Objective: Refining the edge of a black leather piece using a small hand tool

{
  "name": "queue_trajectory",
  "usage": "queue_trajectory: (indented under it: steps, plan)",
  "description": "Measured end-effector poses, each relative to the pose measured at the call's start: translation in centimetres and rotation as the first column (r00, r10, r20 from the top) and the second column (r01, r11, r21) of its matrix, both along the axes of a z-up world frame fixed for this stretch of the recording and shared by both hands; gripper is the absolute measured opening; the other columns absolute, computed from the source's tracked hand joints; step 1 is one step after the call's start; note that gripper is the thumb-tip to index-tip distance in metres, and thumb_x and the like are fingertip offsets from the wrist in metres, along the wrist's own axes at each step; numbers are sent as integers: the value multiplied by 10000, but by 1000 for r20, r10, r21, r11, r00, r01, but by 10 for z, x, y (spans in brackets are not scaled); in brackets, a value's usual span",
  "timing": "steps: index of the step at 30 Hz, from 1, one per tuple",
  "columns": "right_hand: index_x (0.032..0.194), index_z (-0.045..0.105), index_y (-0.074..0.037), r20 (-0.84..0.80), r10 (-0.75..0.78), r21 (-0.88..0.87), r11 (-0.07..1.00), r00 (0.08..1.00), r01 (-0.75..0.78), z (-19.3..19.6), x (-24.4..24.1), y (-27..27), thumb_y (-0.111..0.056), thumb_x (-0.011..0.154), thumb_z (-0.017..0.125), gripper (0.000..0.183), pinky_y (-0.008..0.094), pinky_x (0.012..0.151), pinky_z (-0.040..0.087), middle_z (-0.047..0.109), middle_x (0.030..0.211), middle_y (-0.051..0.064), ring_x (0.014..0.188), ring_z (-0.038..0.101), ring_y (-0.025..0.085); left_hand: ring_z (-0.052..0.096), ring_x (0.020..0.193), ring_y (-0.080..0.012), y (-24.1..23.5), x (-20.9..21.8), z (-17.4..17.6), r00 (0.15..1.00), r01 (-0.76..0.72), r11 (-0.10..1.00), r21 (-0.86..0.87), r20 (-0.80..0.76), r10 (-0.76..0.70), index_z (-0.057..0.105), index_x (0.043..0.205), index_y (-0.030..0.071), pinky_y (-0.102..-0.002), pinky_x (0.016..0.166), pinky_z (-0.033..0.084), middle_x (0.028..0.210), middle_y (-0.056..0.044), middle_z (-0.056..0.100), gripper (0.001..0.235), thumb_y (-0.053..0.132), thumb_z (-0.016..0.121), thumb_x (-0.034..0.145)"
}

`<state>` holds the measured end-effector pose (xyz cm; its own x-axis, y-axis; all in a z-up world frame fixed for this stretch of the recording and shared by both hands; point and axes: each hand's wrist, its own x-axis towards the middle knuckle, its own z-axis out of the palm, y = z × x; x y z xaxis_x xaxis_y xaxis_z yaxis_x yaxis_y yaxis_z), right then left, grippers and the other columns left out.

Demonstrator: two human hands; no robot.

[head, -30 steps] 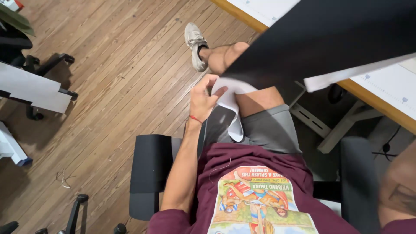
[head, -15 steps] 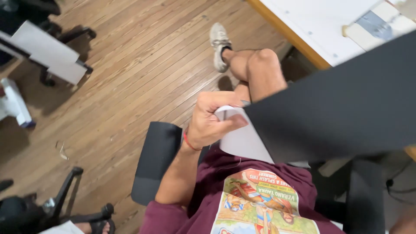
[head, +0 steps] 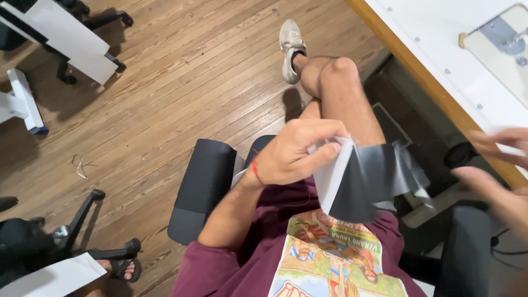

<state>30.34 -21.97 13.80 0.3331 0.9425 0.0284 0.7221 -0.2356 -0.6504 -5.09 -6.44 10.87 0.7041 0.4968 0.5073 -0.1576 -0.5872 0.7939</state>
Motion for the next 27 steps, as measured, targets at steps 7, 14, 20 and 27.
queue_trajectory:
  steps: [7,14,20,27]
  plan:
    - [1091,339,-147,-606,578,392,815,546,-428,-60,-78,50,-40,1037,737,416,440,1377,472,658,1566,212,1519,625,240,628,856,-275,-8,30,-12,999,26,999,39,-45,-24,628,1119,95,-394,845,489,971,-67,648,410,379,371,1266]
    - [1014,305,-157,-612,408,352,908,677,-228,-43,-80,41,1,1006,810,529,321,1042,626,851,1188,211,1098,830,216,687,816,-170,-3,44,4,971,-208,967,146,-86,222,620,1117,139,-338,791,555,957,-6,722,443,476,880,992]
    - [992,278,-142,-469,400,389,894,788,-222,-27,-70,22,31,1025,804,554,252,879,556,857,1073,166,1020,815,185,712,768,-176,5,58,12,990,-73,958,276,-100,104,722,1011,138,-354,751,537,889,9,770,234,310,877,1048]
    - [1013,235,-145,-448,413,439,874,793,-208,-18,-57,10,111,998,791,612,289,906,604,838,1101,246,1039,855,289,794,824,-193,6,64,17,983,64,958,280,-181,-12,762,1086,121,-342,753,568,963,12,832,191,306,795,1115]
